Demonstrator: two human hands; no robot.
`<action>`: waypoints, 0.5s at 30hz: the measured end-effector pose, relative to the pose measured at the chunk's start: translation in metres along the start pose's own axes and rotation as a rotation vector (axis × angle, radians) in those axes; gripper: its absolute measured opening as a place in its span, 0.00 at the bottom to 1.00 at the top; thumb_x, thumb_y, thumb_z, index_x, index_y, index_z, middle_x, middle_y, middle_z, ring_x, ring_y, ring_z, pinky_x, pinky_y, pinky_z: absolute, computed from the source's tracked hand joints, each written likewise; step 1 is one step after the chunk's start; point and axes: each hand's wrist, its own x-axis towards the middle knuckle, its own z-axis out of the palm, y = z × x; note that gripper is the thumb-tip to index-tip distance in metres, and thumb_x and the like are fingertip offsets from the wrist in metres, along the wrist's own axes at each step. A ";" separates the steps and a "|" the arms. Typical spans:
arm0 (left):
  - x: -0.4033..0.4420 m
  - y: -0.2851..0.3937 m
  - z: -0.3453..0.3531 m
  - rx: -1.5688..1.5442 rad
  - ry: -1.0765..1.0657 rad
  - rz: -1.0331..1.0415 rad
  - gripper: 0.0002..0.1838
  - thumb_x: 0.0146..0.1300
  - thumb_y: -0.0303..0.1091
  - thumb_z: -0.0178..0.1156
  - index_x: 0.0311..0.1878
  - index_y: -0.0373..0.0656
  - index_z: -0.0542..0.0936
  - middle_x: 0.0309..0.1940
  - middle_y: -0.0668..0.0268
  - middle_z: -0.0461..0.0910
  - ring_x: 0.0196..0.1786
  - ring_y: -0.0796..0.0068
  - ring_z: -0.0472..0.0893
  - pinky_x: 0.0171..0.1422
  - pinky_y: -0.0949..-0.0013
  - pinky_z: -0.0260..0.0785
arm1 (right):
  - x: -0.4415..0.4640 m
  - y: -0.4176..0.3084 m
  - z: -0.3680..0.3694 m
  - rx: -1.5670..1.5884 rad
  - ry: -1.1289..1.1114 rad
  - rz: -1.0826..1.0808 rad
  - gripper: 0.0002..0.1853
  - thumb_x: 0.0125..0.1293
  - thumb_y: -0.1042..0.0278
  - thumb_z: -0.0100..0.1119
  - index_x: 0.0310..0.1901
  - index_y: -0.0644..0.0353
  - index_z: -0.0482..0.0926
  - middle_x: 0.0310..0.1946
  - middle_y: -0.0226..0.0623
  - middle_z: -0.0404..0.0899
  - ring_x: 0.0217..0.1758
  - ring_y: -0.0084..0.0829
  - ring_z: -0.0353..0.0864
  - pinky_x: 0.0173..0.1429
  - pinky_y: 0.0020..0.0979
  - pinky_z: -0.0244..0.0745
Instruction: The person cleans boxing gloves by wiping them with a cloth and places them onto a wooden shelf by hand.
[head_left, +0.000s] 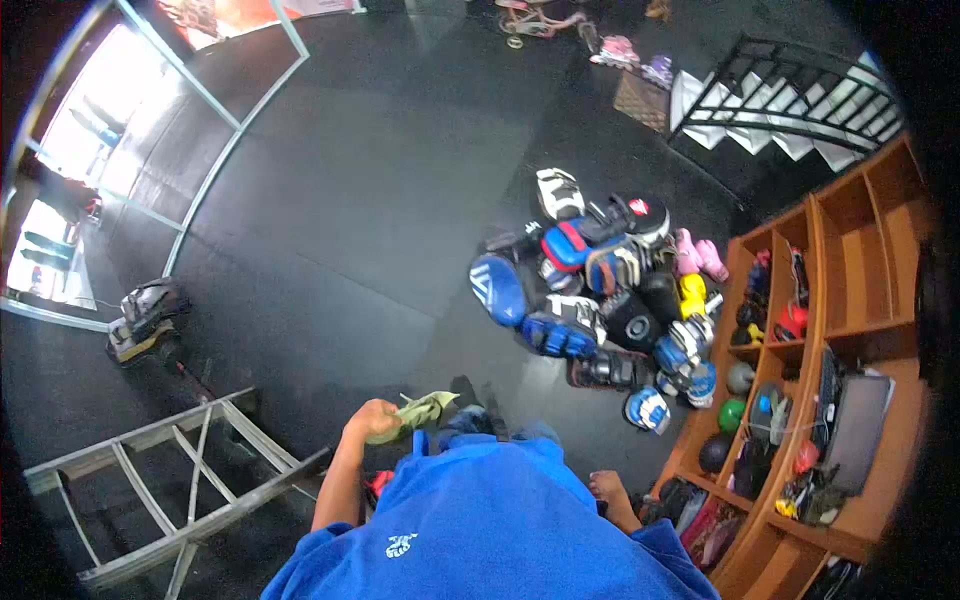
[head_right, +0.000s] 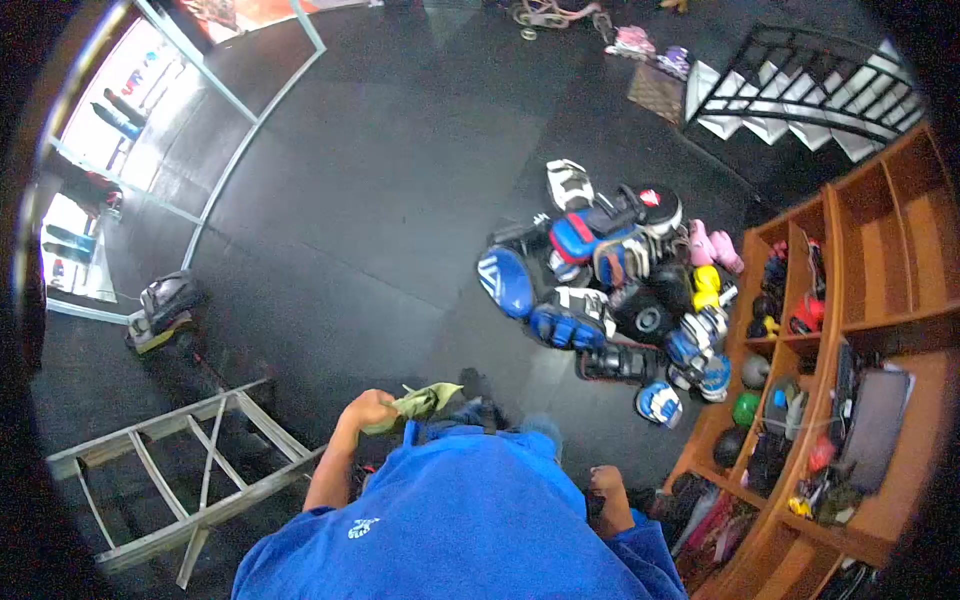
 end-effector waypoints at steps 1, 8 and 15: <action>0.007 -0.001 -0.020 -0.077 0.115 0.024 0.20 0.46 0.45 0.65 0.39 0.41 0.81 0.30 0.53 0.81 0.37 0.60 0.81 0.46 0.62 0.70 | 0.010 -0.021 0.015 0.116 -0.115 -0.083 0.07 0.65 0.68 0.50 0.33 0.58 0.76 0.20 0.34 0.74 0.15 0.29 0.72 0.15 0.32 0.66; 0.085 0.052 -0.160 -0.391 0.387 0.036 0.19 0.49 0.43 0.63 0.40 0.40 0.81 0.35 0.52 0.81 0.39 0.58 0.81 0.46 0.61 0.71 | 0.001 -0.250 0.145 -0.290 -0.005 -0.404 0.10 0.65 0.64 0.53 0.41 0.59 0.78 0.28 0.37 0.79 0.28 0.30 0.81 0.29 0.30 0.77; 0.226 0.000 -0.255 -0.011 0.474 -0.028 0.19 0.47 0.46 0.56 0.34 0.39 0.82 0.31 0.48 0.80 0.38 0.50 0.81 0.42 0.57 0.70 | 0.061 -0.421 0.192 -0.672 0.239 -0.462 0.19 0.63 0.53 0.54 0.26 0.62 0.82 0.18 0.38 0.80 0.25 0.27 0.82 0.33 0.33 0.76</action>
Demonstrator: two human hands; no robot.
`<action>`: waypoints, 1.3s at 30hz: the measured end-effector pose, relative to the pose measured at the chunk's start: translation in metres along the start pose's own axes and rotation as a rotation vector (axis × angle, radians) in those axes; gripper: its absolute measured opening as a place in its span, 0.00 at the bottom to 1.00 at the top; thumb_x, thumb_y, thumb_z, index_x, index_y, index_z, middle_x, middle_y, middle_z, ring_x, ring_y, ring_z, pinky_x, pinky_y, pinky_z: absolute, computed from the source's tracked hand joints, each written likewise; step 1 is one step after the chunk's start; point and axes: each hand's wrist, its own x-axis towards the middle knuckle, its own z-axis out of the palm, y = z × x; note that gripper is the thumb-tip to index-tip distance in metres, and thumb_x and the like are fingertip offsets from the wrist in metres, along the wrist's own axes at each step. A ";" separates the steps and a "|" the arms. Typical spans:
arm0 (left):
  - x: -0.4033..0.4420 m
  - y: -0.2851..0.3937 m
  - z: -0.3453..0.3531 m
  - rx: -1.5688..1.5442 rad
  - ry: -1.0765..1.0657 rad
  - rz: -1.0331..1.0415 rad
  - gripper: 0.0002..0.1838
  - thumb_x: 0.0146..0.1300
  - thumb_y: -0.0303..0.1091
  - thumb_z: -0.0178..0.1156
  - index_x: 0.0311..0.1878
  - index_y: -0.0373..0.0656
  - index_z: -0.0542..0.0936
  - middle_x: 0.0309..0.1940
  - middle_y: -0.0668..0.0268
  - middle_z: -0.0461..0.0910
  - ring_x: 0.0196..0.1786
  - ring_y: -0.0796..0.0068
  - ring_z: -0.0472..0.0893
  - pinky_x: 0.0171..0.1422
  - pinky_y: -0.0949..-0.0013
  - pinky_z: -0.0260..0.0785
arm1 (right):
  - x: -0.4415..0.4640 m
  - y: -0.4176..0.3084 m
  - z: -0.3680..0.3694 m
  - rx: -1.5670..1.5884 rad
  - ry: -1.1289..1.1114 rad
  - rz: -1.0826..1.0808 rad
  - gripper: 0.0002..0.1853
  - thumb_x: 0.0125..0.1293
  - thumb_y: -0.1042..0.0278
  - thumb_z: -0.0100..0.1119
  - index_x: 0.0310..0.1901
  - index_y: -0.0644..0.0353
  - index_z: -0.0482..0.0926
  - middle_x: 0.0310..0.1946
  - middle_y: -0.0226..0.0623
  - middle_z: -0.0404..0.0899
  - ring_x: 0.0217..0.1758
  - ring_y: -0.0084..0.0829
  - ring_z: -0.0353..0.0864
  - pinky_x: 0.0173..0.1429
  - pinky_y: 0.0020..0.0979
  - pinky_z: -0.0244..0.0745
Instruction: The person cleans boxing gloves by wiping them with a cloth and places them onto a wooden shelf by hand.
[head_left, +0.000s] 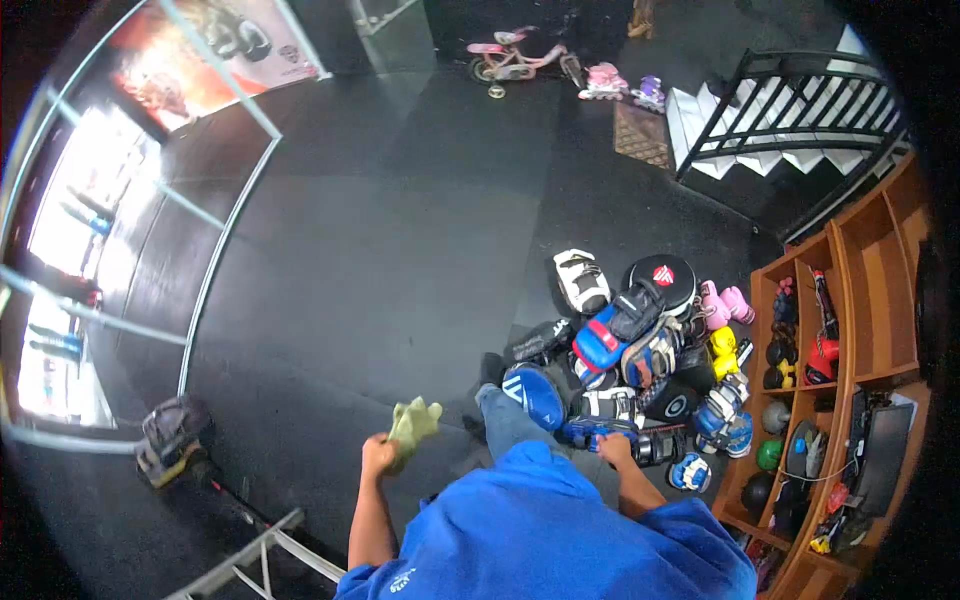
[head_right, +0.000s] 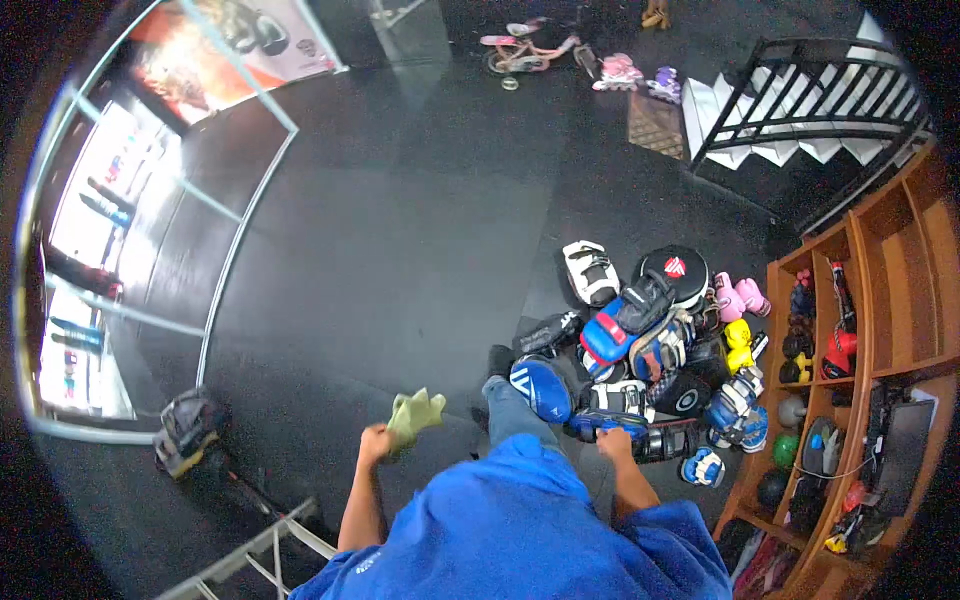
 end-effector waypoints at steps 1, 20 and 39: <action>0.013 -0.022 0.002 0.117 -0.056 0.020 0.20 0.50 0.48 0.54 0.32 0.39 0.82 0.28 0.48 0.79 0.36 0.51 0.81 0.40 0.56 0.70 | 0.034 -0.003 0.006 -0.086 0.145 -0.045 0.26 0.63 0.46 0.49 0.20 0.59 0.81 0.15 0.36 0.79 0.24 0.28 0.82 0.37 0.33 0.76; 0.495 0.234 -0.132 0.879 -0.382 0.746 0.13 0.51 0.45 0.58 0.30 0.46 0.81 0.31 0.60 0.83 0.36 0.60 0.83 0.38 0.59 0.73 | -0.130 -0.548 -0.567 0.359 0.411 -2.141 0.13 0.61 0.58 0.59 0.47 0.46 0.75 0.31 0.35 0.79 0.31 0.25 0.79 0.44 0.29 0.79; 0.750 1.044 -0.062 0.596 -0.212 1.011 0.17 0.54 0.43 0.62 0.41 0.40 0.80 0.37 0.48 0.80 0.42 0.49 0.79 0.47 0.56 0.70 | 0.062 -0.500 -0.826 0.407 1.103 -1.868 0.09 0.66 0.65 0.51 0.27 0.54 0.72 0.09 0.26 0.68 0.10 0.19 0.69 0.17 0.22 0.72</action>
